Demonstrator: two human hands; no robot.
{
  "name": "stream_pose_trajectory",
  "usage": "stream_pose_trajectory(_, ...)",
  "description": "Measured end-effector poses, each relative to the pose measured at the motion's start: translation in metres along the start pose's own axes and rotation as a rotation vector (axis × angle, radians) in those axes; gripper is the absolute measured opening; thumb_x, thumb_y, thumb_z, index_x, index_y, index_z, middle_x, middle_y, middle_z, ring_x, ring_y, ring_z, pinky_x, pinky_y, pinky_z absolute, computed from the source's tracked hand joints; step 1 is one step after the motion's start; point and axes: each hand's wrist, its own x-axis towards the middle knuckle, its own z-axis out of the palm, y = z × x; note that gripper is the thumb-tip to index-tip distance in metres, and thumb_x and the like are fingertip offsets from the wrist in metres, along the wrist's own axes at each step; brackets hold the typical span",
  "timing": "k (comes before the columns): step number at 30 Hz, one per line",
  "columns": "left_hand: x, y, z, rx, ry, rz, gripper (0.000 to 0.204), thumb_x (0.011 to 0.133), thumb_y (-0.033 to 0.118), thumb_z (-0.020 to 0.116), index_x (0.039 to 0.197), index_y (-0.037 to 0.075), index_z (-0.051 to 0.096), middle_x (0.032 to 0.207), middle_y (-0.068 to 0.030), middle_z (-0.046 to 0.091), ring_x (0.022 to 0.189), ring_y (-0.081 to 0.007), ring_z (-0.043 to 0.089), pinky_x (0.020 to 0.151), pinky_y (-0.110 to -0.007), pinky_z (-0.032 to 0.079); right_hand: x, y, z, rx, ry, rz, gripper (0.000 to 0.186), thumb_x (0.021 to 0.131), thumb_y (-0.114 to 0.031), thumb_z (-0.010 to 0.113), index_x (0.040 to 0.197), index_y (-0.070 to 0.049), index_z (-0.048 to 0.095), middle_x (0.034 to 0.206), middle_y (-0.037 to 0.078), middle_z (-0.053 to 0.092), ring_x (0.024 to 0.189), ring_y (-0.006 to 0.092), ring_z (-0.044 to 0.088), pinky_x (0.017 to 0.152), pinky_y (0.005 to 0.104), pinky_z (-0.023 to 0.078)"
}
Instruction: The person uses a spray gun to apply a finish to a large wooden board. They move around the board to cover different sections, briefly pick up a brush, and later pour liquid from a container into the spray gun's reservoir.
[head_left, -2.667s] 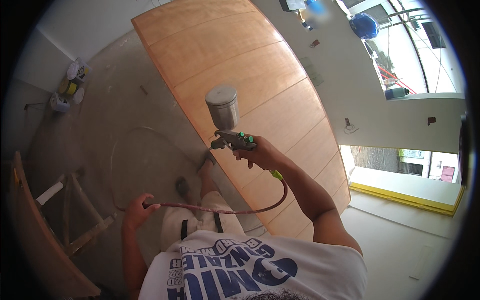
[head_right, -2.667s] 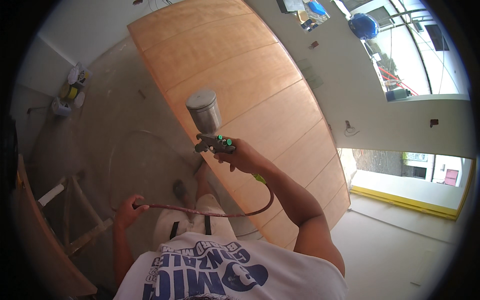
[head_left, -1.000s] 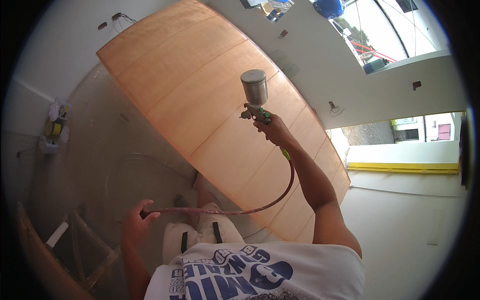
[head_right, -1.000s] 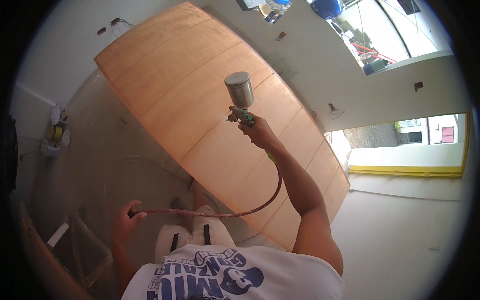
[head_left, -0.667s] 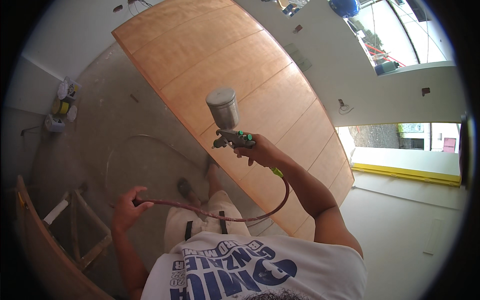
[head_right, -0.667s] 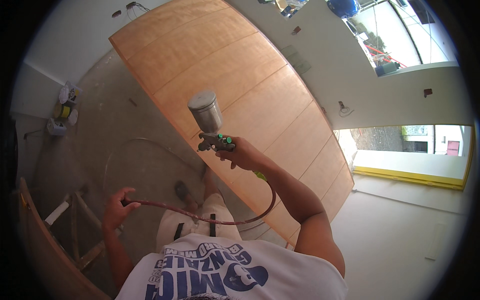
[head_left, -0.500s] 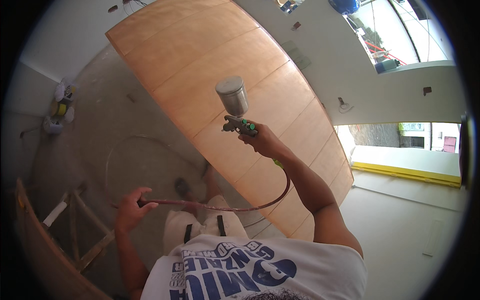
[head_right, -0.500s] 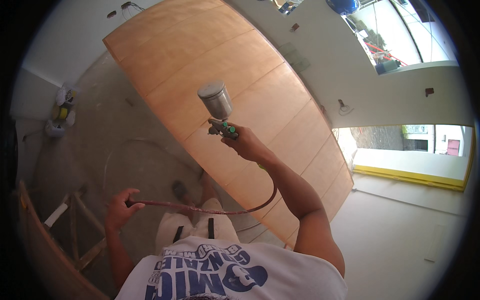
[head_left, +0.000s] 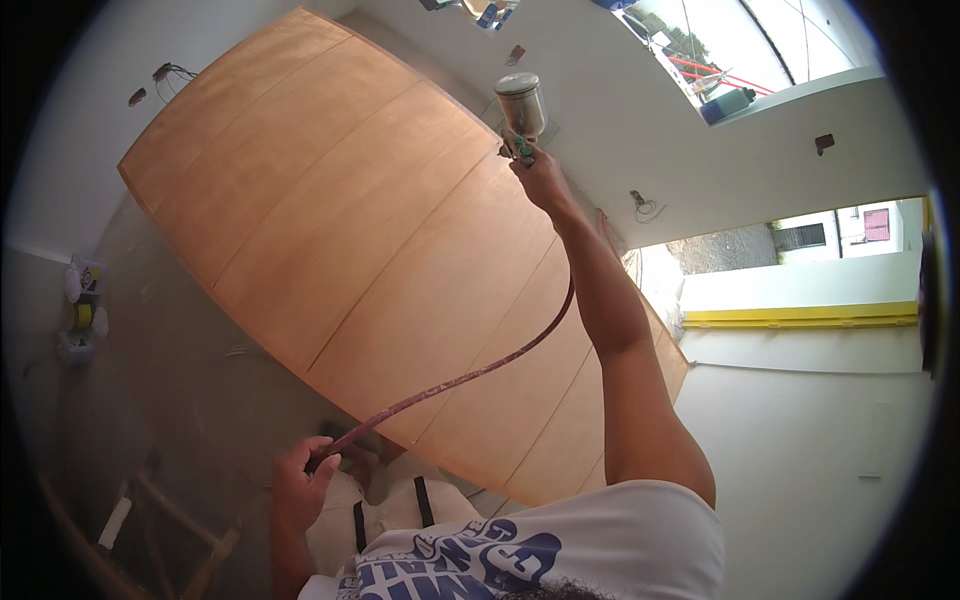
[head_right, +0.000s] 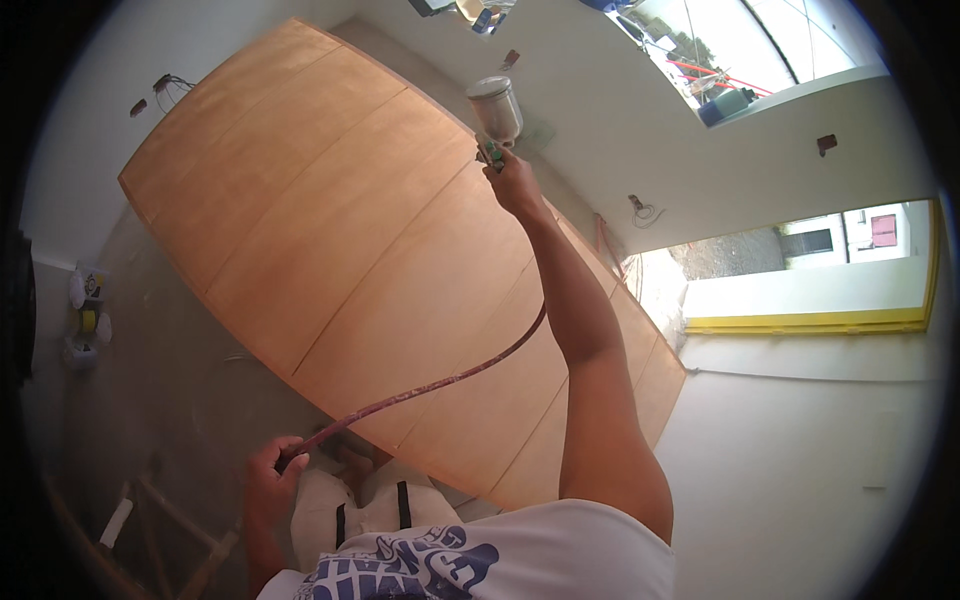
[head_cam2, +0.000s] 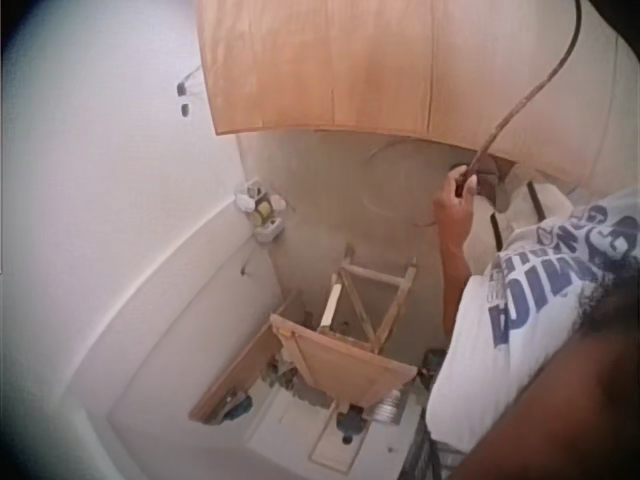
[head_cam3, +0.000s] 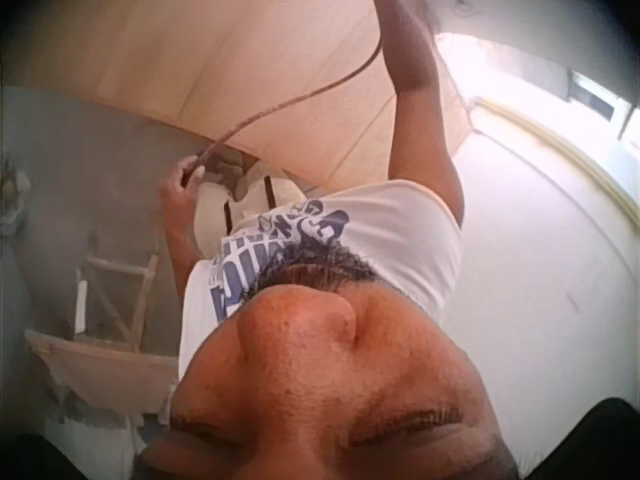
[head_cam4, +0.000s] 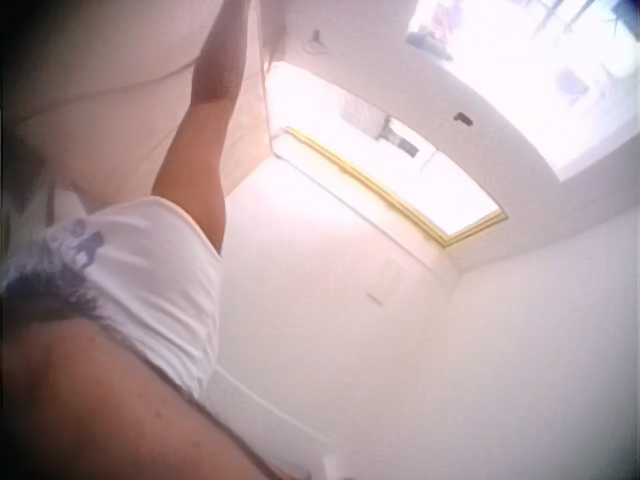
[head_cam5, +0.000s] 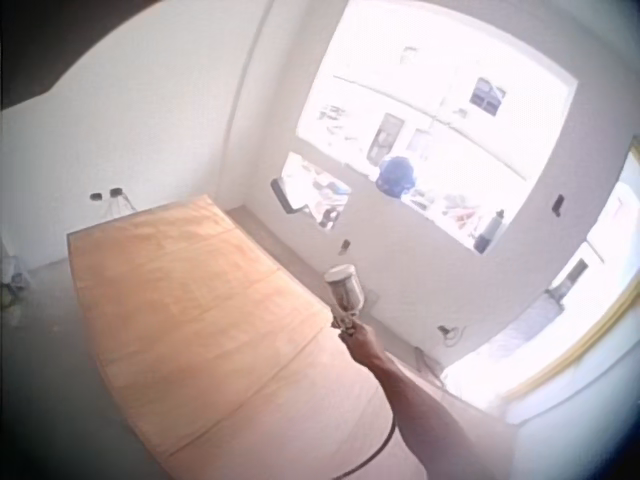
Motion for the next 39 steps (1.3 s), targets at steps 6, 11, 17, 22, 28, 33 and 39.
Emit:
stream_pose_trajectory(6, 0.009, 0.010, 0.014, -0.067, 0.039, -0.007, 0.025, 0.093, 0.011, 0.071, 0.114, -0.001, 0.067, 0.090, -0.0080, 0.069, 0.080, -0.0123, 0.062, 0.073, -0.030, 0.051, 0.047, 0.035, -0.021, -0.181, 0.190, -0.006, 0.043, 0.091, -0.016, 0.066, 0.132, -0.006, 0.061, 0.105, 0.029, 0.069, 0.104, 0.0472, 0.065, 0.087, 0.0521, 0.052)
stream_pose_trajectory(11, -0.005, -0.006, -0.004, 0.014, 0.082, -0.062, 0.027, 0.093, 0.013, 0.071, 0.117, 0.000, 0.066, 0.086, -0.0045, 0.065, 0.079, -0.0112, 0.058, 0.072, -0.029, 0.050, 0.000, 0.021, -0.027, -0.105, 0.028, 0.065, 0.044, 0.091, -0.019, 0.068, 0.132, -0.002, 0.060, 0.099, 0.024, 0.072, 0.095, 0.0411, 0.069, 0.082, 0.0489, 0.053)
stream_pose_trajectory(17, -0.052, -0.057, -0.038, -0.054, 0.112, -0.095, 0.033, 0.090, 0.015, 0.075, 0.120, 0.003, 0.067, 0.079, 0.0000, 0.056, 0.074, -0.0097, 0.052, 0.069, -0.028, 0.046, -0.130, -0.092, -0.031, 0.107, -0.280, 0.270, 0.041, 0.093, -0.021, 0.070, 0.130, -0.003, 0.063, 0.082, 0.006, 0.064, 0.065, 0.0133, 0.058, 0.060, 0.0328, 0.050)
stream_pose_trajectory(22, -0.104, -0.099, -0.067, -0.048, 0.101, -0.154, 0.038, 0.086, 0.016, 0.078, 0.121, 0.005, 0.066, 0.082, 0.0023, 0.054, 0.076, -0.0094, 0.050, 0.072, -0.027, 0.045, -0.230, -0.150, -0.012, 0.186, -0.444, 0.228, 0.026, 0.095, -0.027, 0.070, 0.102, -0.003, 0.064, 0.075, 0.001, 0.062, 0.053, 0.0095, 0.054, 0.047, 0.0275, 0.042)
stream_pose_trajectory(28, -0.158, -0.137, -0.088, 0.032, 0.098, -0.111, 0.043, 0.084, 0.017, 0.081, 0.122, 0.005, 0.066, 0.078, 0.0003, 0.055, 0.072, -0.0097, 0.051, 0.070, -0.028, 0.047, -0.325, -0.209, 0.016, 0.278, -0.711, 0.179, 0.025, 0.097, -0.020, 0.069, 0.115, -0.004, 0.064, 0.080, 0.001, 0.062, 0.058, 0.0074, 0.051, 0.051, 0.0252, 0.044)
stream_pose_trajectory(33, -0.181, -0.148, -0.086, 0.067, 0.095, -0.092, 0.045, 0.082, 0.018, 0.083, 0.121, 0.004, 0.066, 0.077, -0.0002, 0.055, 0.071, -0.0103, 0.052, 0.069, -0.029, 0.048, -0.362, -0.242, 0.018, 0.335, -0.920, 0.218, 0.024, 0.097, -0.021, 0.069, 0.112, -0.003, 0.064, 0.082, 0.002, 0.064, 0.058, 0.0082, 0.053, 0.053, 0.0247, 0.046)
stream_pose_trajectory(39, -0.171, -0.146, -0.060, 0.027, 0.074, -0.127, 0.046, 0.081, 0.018, 0.084, 0.121, 0.004, 0.067, 0.078, -0.0007, 0.057, 0.072, -0.0102, 0.054, 0.068, -0.029, 0.049, -0.340, -0.206, 0.019, 0.249, -0.807, 0.189, 0.031, 0.097, -0.020, 0.068, 0.123, -0.005, 0.063, 0.080, 0.001, 0.062, 0.060, 0.0084, 0.052, 0.053, 0.0261, 0.045)
